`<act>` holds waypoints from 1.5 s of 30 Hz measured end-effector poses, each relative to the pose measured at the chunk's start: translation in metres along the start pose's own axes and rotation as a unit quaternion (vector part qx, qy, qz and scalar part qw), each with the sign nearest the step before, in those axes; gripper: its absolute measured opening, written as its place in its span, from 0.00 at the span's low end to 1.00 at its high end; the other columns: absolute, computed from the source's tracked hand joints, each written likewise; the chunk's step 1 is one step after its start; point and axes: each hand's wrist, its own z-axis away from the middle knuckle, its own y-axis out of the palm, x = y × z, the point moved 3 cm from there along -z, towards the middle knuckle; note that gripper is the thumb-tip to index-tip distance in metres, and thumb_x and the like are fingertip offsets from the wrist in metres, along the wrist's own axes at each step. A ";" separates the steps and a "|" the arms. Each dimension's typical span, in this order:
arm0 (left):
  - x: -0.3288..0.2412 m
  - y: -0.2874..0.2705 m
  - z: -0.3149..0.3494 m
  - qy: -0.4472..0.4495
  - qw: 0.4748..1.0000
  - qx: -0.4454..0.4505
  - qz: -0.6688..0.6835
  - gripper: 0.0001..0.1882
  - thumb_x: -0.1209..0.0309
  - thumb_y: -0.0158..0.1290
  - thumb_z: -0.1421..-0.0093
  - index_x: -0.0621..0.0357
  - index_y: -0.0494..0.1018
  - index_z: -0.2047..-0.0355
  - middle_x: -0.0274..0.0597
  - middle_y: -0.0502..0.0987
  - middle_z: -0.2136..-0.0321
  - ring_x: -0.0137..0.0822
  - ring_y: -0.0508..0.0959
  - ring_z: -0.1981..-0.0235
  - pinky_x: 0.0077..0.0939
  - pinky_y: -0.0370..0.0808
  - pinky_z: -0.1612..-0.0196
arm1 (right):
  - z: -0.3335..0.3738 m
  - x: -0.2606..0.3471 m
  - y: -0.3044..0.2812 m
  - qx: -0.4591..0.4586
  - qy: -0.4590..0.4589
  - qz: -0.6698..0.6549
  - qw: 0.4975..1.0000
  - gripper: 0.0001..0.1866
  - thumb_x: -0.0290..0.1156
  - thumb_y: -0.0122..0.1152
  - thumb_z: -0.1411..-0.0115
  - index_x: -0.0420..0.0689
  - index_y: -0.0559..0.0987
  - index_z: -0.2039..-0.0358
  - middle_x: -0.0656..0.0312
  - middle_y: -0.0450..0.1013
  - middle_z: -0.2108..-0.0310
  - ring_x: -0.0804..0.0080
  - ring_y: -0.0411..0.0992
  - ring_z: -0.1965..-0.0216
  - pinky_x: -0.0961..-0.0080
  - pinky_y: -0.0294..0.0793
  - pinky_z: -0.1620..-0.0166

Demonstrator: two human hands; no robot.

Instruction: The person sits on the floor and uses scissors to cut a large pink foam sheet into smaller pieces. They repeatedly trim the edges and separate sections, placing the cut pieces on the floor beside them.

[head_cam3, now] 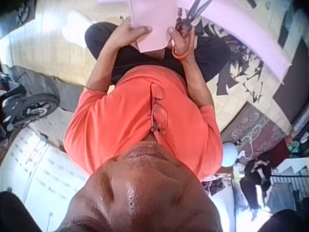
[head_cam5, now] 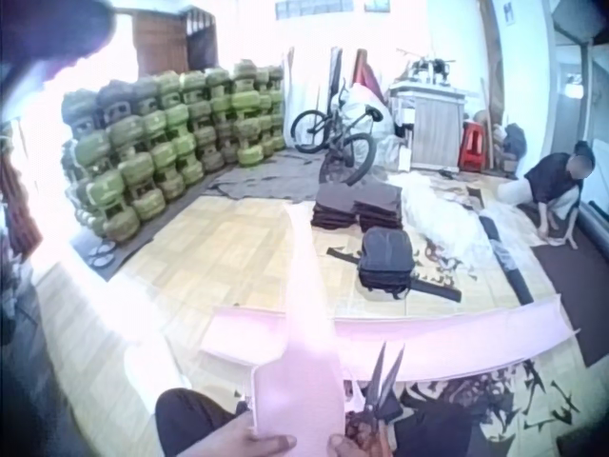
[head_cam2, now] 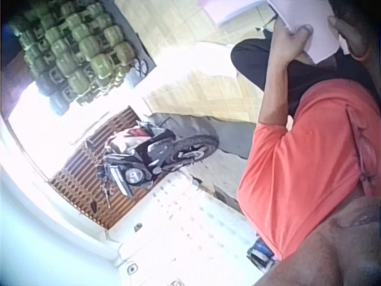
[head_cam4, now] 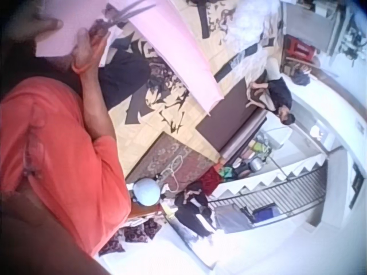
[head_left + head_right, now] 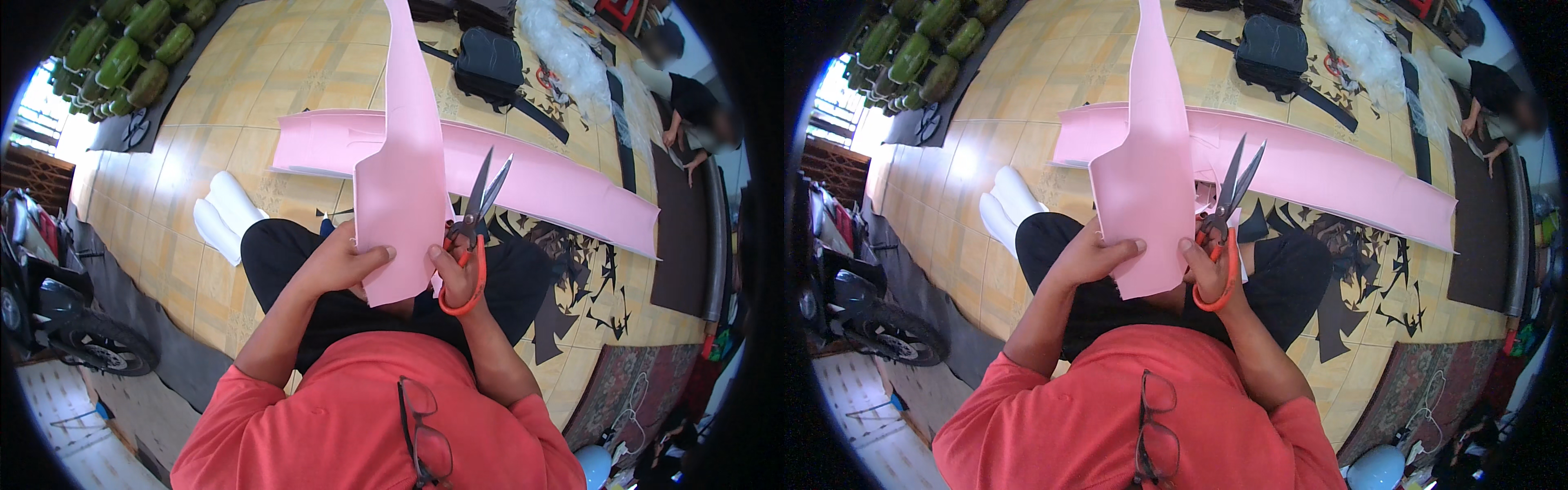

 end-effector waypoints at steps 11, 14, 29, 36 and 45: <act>0.012 0.002 0.002 0.000 0.982 -0.036 0.187 0.17 0.71 0.53 0.37 0.66 0.69 0.50 0.38 0.77 0.61 0.26 0.75 0.60 0.24 0.73 0.56 | -0.004 -0.008 0.002 0.029 0.095 -0.177 0.979 0.14 0.29 0.52 0.43 0.34 0.74 0.60 0.60 0.73 0.71 0.78 0.72 0.73 0.82 0.71 0.70; 0.015 0.002 0.002 -0.004 0.983 -0.042 0.178 0.17 0.72 0.53 0.38 0.66 0.69 0.50 0.38 0.77 0.61 0.26 0.75 0.59 0.24 0.73 0.55 | -0.004 -0.005 0.006 0.020 0.090 -0.185 0.978 0.14 0.29 0.52 0.43 0.34 0.74 0.60 0.60 0.73 0.71 0.78 0.72 0.73 0.83 0.70 0.70; 0.010 -0.023 0.003 0.009 0.997 -0.059 -0.056 0.17 0.75 0.50 0.40 0.65 0.70 0.50 0.42 0.78 0.65 0.29 0.75 0.64 0.26 0.72 0.58 | 0.002 -0.007 -0.033 0.017 -0.012 0.130 0.991 0.17 0.41 0.50 0.35 0.38 0.71 0.58 0.60 0.68 0.76 0.74 0.67 0.76 0.77 0.68 0.69; -0.002 -0.028 0.004 0.012 0.984 -0.028 -0.176 0.22 0.79 0.47 0.42 0.63 0.67 0.45 0.54 0.77 0.66 0.41 0.78 0.67 0.29 0.72 0.59 | -0.001 0.037 -0.029 0.017 -0.087 0.362 0.928 0.17 0.38 0.55 0.38 0.35 0.71 0.59 0.55 0.66 0.75 0.62 0.68 0.73 0.70 0.68 0.65; -0.002 -0.032 0.006 0.055 0.984 -0.031 -0.167 0.14 0.75 0.49 0.41 0.66 0.71 0.55 0.36 0.71 0.76 0.25 0.69 0.74 0.21 0.68 0.67 | -0.002 0.037 -0.031 0.004 -0.083 0.340 0.937 0.16 0.39 0.55 0.37 0.36 0.71 0.64 0.52 0.68 0.76 0.58 0.67 0.75 0.68 0.68 0.68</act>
